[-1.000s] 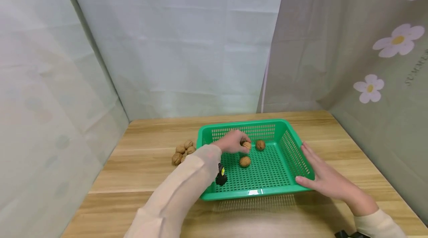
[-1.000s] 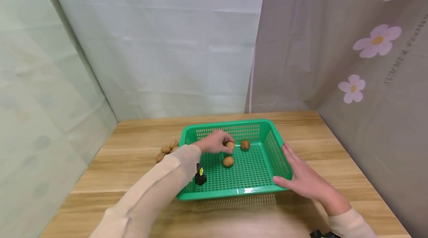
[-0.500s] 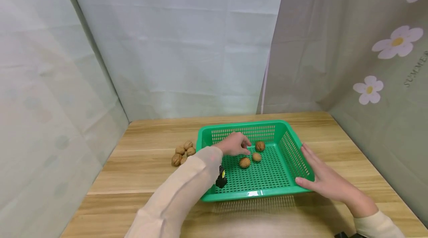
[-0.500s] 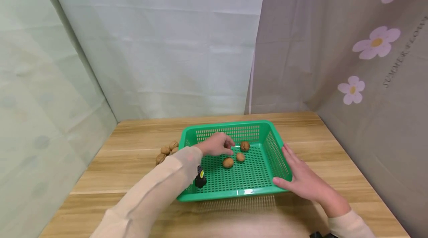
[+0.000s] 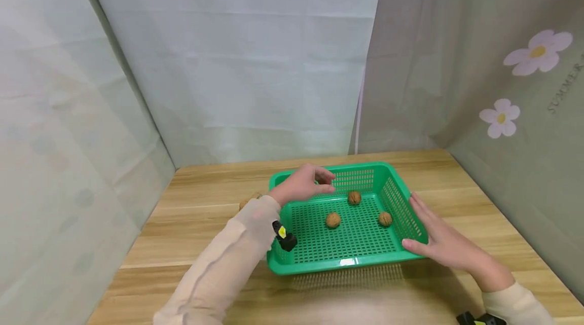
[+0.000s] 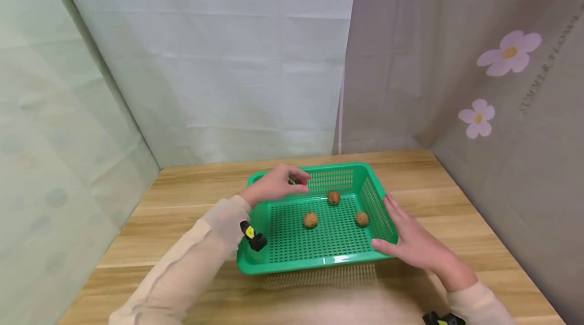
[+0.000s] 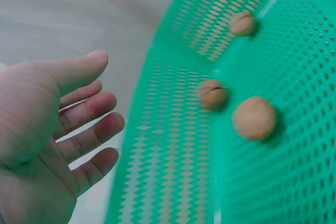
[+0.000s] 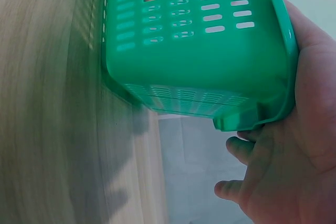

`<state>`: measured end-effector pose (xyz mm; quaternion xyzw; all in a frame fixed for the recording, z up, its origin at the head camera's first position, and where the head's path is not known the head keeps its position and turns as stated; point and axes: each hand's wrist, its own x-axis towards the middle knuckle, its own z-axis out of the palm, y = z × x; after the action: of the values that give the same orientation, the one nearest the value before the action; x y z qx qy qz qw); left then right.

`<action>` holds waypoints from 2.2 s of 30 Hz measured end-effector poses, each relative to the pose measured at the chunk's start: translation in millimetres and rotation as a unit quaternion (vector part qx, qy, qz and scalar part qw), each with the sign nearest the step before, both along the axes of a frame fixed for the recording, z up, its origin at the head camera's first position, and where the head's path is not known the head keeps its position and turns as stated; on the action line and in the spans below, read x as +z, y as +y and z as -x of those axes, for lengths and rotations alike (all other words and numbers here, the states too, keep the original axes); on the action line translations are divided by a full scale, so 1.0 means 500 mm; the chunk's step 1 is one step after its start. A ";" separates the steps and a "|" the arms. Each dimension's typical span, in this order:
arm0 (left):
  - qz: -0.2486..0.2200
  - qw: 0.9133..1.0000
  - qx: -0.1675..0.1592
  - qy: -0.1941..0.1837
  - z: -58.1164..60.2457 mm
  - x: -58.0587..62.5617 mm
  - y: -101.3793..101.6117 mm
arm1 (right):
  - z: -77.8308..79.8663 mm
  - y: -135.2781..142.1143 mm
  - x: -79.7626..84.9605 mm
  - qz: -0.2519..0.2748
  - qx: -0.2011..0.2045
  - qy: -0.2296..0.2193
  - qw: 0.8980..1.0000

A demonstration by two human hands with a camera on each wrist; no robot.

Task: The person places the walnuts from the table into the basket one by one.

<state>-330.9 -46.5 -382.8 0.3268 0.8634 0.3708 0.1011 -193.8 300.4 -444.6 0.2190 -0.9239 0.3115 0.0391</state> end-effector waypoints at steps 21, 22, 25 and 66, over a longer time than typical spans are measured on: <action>0.010 0.964 0.265 0.012 -0.055 -0.149 -0.461 | -0.001 -0.001 0.000 0.003 -0.002 0.008 1.000; 0.009 0.963 0.271 0.010 -0.057 -0.162 -0.467 | 0.000 -0.001 0.000 0.003 -0.002 0.008 1.000; 0.005 0.963 0.271 0.014 -0.063 -0.191 -0.471 | 0.001 -0.001 -0.001 0.005 -0.003 0.007 1.000; -0.011 0.956 0.250 0.152 -0.098 -0.155 -0.380 | -0.005 -0.008 0.018 -0.078 -0.020 0.039 0.996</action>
<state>-282.2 -236.4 -460.3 0.1540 0.9187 0.3394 -0.1311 -191.3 296.7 -435.7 0.2151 -0.9472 0.2291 0.0644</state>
